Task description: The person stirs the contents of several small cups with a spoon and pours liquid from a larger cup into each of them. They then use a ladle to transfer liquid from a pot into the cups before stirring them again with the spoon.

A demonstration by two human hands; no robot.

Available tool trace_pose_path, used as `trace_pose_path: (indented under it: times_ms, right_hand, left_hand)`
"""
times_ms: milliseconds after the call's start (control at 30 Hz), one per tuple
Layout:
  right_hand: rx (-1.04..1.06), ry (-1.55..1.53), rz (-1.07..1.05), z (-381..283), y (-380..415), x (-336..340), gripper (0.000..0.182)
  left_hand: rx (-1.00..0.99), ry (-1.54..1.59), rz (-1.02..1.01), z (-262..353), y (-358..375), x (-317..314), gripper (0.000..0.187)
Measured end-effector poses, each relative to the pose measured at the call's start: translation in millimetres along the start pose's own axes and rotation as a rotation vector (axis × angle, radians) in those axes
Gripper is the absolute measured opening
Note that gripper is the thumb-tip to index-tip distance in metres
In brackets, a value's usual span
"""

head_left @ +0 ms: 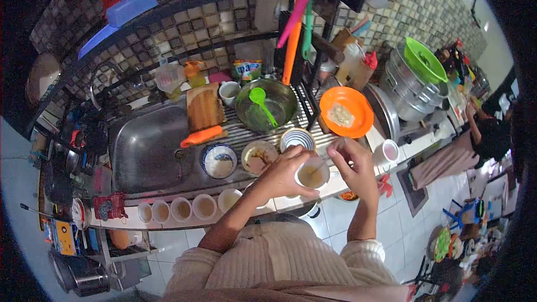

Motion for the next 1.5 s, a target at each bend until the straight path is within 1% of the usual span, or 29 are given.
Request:
trace_pose_path:
  times_ms: [33, 67, 133, 167, 200, 267, 333, 367, 433, 533, 567, 600, 667, 733, 767, 833, 900, 967, 1000, 1067, 1100, 1167, 1200, 1267, 1300, 1367, 1400, 1467, 1500]
  right_hand:
    - [-0.014, 0.097, -0.104, -4, 7, 2, 0.015]
    - [-0.028, 0.189, -0.212, -6, 16, 1, 0.015]
    - [-0.053, 0.205, -0.246, 2, 27, 5, 0.015]
    - [-0.038, 0.269, -0.305, 10, 32, 3, 0.014]
    - [-0.023, 0.334, -0.363, 16, 36, 0, 0.014]
    - [-0.034, 0.363, -0.337, 28, 41, 0, 0.013]
    - [-0.026, 0.45, -0.306, 41, 47, -1, 0.013]
    - [-0.125, 0.489, -0.349, 55, 52, -5, 0.011]
    - [-0.122, 0.495, -0.357, 61, 60, -8, 0.011]
    - [-0.105, 0.533, -0.406, 64, 66, -15, 0.012]
    - [-0.054, 0.542, -0.427, 66, 67, -21, 0.013]
    - [0.0, 0.552, -0.444, 64, 67, -25, 0.015]
    - [0.013, 0.488, -0.421, 64, 61, -25, 0.014]
    - [-0.017, 0.637, -0.389, 76, 55, -25, 0.013]
    - [-0.009, 0.682, -0.353, 76, 55, -24, 0.011]
    - [-0.008, 0.703, -0.383, 72, 55, -22, 0.012]
    - [-0.013, 0.721, -0.422, 74, 56, -26, 0.012]
    - [0.015, 0.578, -0.479, 76, 54, -35, 0.011]
    - [0.017, 0.577, -0.483, 74, 53, -37, 0.011]
    - [0.01, 0.651, -0.322, 66, 44, -28, 0.01]
    - [0.017, 0.652, -0.325, 62, 44, -27, 0.01]
    - [-0.149, 0.715, -0.429, 72, 48, -27, 0.01]
    - [-0.139, 0.714, -0.441, 75, 50, -30, 0.01]
    - [0.036, 0.454, -0.39, 69, 50, -35, 0.01]
    - [0.049, 0.452, -0.406, 67, 49, -37, 0.01]
    - [-0.003, 0.639, -0.3, 66, 42, -27, 0.011]
    - [0.011, 0.639, -0.308, 64, 42, -26, 0.011]
    - [-0.078, 0.644, -0.468, 77, 51, -31, 0.009]
    - [0.056, 0.513, -0.472, 67, 54, -34, 0.011]
  left_hand:
    - [0.014, 0.011, -0.078, 0, -3, -16, 0.073]
    - [0.018, 0.018, -0.084, -6, -6, -28, 0.073]
    - [-0.197, -0.18, -0.087, 0, -13, -50, 0.07]
    - [-0.145, -0.223, -0.139, -5, -18, -61, 0.069]
    - [-0.143, -0.22, -0.144, -6, -22, -66, 0.069]
    - [-0.111, -0.346, -0.204, -14, -31, -82, 0.072]
    - [-0.088, -0.367, -0.233, -19, -39, -89, 0.075]
    - [-0.056, -0.415, -0.276, -25, -42, -93, 0.076]
    - [-0.019, -0.476, -0.327, -31, -46, -100, 0.08]
    - [-0.014, -0.474, -0.362, -43, -49, -111, 0.082]
    - [-0.013, -0.471, -0.363, -47, -47, -114, 0.082]
    - [-0.002, -0.415, -0.357, -50, -47, -113, 0.082]
    - [0.015, -0.35, -0.357, -54, -46, -118, 0.083]
    - [0.024, -0.406, -0.428, -58, -48, -123, 0.081]
    - [0.028, -0.407, -0.426, -58, -47, -122, 0.081]
    - [0.077, -0.432, -0.444, -60, -46, -118, 0.078]
    - [0.078, -0.399, -0.411, -62, -44, -119, 0.077]
    - [0.075, -0.368, -0.378, -63, -42, -120, 0.076]
    - [0.094, -0.34, -0.349, -61, -40, -115, 0.074]
    - [0.117, -0.314, -0.317, -62, -37, -112, 0.073]
    - [0.111, -0.318, -0.309, -63, -38, -112, 0.072]
    - [0.112, -0.32, -0.289, -65, -40, -112, 0.072]
    - [0.129, -0.338, -0.268, -66, -40, -112, 0.072]
    - [0.161, -0.352, -0.231, -70, -40, -111, 0.072]
    - [0.155, -0.377, -0.285, -71, -41, -116, 0.075]
    - [0.14, -0.401, -0.373, -76, -46, -123, 0.078]
    - [0.149, -0.4, -0.36, -78, -46, -123, 0.078]
    - [0.198, -0.442, -0.343, -85, -44, -128, 0.08]
    - [0.222, -0.416, -0.329, -80, -42, -122, 0.082]
Point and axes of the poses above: each hand's wrist, its own y-axis away from the middle knuckle, its own x-axis out of the back of the hand, z = x × y, the point moved 9 cm from there along -y, towards the middle knuckle, and after that the axes turned 9 degrees about -z, right-handed, at the moved point
